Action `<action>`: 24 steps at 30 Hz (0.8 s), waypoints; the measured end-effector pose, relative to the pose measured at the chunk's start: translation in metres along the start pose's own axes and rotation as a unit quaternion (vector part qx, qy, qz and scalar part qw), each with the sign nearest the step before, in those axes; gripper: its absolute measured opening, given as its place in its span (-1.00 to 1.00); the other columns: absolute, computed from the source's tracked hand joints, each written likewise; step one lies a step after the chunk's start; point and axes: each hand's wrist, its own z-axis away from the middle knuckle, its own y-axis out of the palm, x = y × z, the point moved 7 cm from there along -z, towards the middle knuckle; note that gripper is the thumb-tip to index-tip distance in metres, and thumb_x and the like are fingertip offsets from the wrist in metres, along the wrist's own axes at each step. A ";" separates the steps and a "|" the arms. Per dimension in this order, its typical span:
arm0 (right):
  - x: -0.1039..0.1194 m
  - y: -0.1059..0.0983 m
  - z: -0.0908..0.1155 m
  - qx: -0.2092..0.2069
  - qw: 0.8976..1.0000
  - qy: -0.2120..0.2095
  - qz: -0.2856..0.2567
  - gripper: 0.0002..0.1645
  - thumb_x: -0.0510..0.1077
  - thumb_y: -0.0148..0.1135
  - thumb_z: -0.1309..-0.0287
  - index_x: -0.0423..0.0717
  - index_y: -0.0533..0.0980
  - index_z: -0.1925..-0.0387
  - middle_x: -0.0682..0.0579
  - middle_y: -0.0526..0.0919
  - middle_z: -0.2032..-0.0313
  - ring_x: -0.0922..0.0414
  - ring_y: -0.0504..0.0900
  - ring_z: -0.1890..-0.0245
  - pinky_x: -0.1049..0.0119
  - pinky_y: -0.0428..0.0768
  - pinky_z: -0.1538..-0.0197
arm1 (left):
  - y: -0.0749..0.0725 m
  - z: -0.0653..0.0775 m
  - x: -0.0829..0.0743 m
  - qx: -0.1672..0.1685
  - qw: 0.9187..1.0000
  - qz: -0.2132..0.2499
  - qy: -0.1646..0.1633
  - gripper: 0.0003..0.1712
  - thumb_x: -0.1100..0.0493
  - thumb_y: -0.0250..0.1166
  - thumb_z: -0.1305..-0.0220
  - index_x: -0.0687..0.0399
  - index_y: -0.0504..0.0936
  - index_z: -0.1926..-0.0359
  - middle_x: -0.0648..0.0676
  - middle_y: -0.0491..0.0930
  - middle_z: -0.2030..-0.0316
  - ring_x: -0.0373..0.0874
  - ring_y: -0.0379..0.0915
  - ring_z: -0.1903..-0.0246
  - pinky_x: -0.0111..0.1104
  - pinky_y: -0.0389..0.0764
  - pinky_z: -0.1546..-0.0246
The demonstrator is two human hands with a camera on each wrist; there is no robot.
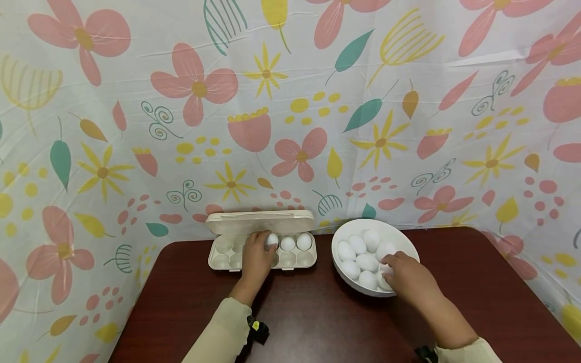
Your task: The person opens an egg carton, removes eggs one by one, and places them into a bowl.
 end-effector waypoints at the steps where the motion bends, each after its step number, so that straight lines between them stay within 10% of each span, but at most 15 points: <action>1: 0.001 -0.001 0.000 -0.005 1.000 0.002 -0.003 -0.69 -0.20 0.46 -0.05 -0.17 0.67 0.12 -0.10 0.65 0.29 -0.10 0.67 0.29 -0.05 0.64 0.25 | -0.001 0.000 -0.001 -0.003 1.000 0.003 0.002 -0.53 0.23 0.52 -0.14 0.17 0.65 -0.09 0.24 0.62 0.02 0.20 0.55 -0.03 0.09 0.53 -0.09; 24: 0.063 -0.018 0.010 -0.170 0.976 -0.068 -0.119 -0.62 -0.22 0.40 -0.15 -0.06 0.62 -0.04 0.04 0.67 0.15 0.05 0.70 0.14 0.06 0.64 0.16 | -0.036 0.028 -0.062 -0.022 0.993 0.113 -0.003 -0.53 0.11 0.51 -0.18 0.11 0.64 -0.10 0.10 0.59 0.00 -0.04 0.59 0.05 -0.12 0.63 0.02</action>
